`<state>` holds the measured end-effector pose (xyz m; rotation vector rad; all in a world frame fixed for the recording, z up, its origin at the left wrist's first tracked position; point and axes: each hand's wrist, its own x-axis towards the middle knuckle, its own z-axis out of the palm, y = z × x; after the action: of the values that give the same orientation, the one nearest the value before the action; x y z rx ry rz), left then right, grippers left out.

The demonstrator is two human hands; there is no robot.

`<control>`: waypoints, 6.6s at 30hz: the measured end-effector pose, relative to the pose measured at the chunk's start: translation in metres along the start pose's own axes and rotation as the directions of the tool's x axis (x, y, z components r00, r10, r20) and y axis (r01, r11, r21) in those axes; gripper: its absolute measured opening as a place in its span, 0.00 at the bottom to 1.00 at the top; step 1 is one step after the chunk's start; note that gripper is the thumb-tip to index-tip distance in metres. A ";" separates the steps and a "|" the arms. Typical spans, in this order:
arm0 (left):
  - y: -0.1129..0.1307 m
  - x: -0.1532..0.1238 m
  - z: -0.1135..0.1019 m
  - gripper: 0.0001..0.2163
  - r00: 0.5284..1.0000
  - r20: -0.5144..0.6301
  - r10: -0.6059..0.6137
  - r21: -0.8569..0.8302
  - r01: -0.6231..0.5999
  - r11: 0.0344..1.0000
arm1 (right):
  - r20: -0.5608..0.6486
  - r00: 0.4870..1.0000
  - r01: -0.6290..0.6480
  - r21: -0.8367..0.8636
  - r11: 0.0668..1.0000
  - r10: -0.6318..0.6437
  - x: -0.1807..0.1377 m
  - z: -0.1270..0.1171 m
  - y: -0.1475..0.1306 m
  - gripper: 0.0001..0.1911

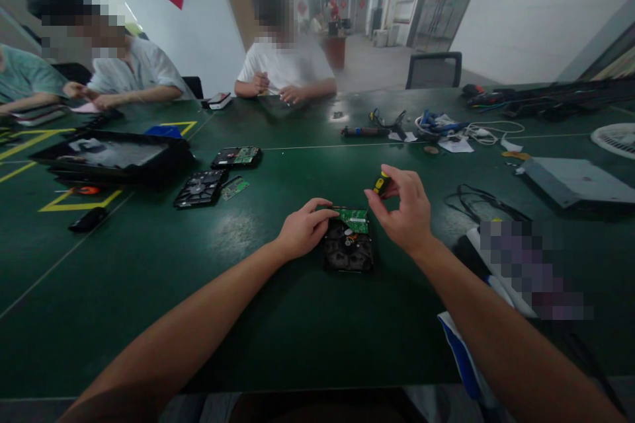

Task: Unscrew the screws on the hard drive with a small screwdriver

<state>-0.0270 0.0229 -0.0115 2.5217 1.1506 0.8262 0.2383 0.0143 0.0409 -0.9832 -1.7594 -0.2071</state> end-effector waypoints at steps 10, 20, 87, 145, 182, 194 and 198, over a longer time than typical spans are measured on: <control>-0.001 0.000 -0.001 0.15 1.000 0.014 -0.003 -0.002 0.003 1.000 | -0.019 0.998 -0.057 0.032 0.998 0.057 -0.002 0.003 0.003 0.29; 0.000 0.001 0.001 0.15 1.000 -0.005 0.000 -0.014 0.000 1.000 | -0.008 0.996 -0.093 0.079 0.993 0.094 -0.004 0.006 0.005 0.30; 0.003 0.003 -0.001 0.16 0.998 -0.010 -0.059 -0.020 0.059 0.998 | -0.012 0.999 -0.042 0.009 0.999 0.042 -0.002 0.003 0.005 0.35; 0.016 0.009 -0.054 0.68 0.793 0.606 -0.058 0.058 0.028 0.998 | -0.022 0.999 -0.038 0.037 0.999 0.039 -0.004 0.004 0.006 0.30; 0.019 0.006 -0.032 0.62 0.895 0.438 -0.082 0.175 0.005 0.985 | -0.036 0.995 -0.094 0.040 0.995 0.095 -0.004 0.006 0.016 0.32; 0.017 0.006 -0.031 0.63 0.891 0.449 -0.069 0.173 -0.011 0.985 | -0.020 0.994 -0.109 0.044 0.993 0.110 -0.003 0.006 0.016 0.33; 0.018 0.006 -0.031 0.63 0.889 0.451 -0.072 0.172 -0.007 0.985 | -0.014 0.995 -0.102 0.012 0.995 0.102 -0.003 0.004 0.018 0.33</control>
<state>-0.0312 0.0159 0.0239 2.6173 1.1288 0.1036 0.2480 0.0264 0.0311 -1.0577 -1.6909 -0.1388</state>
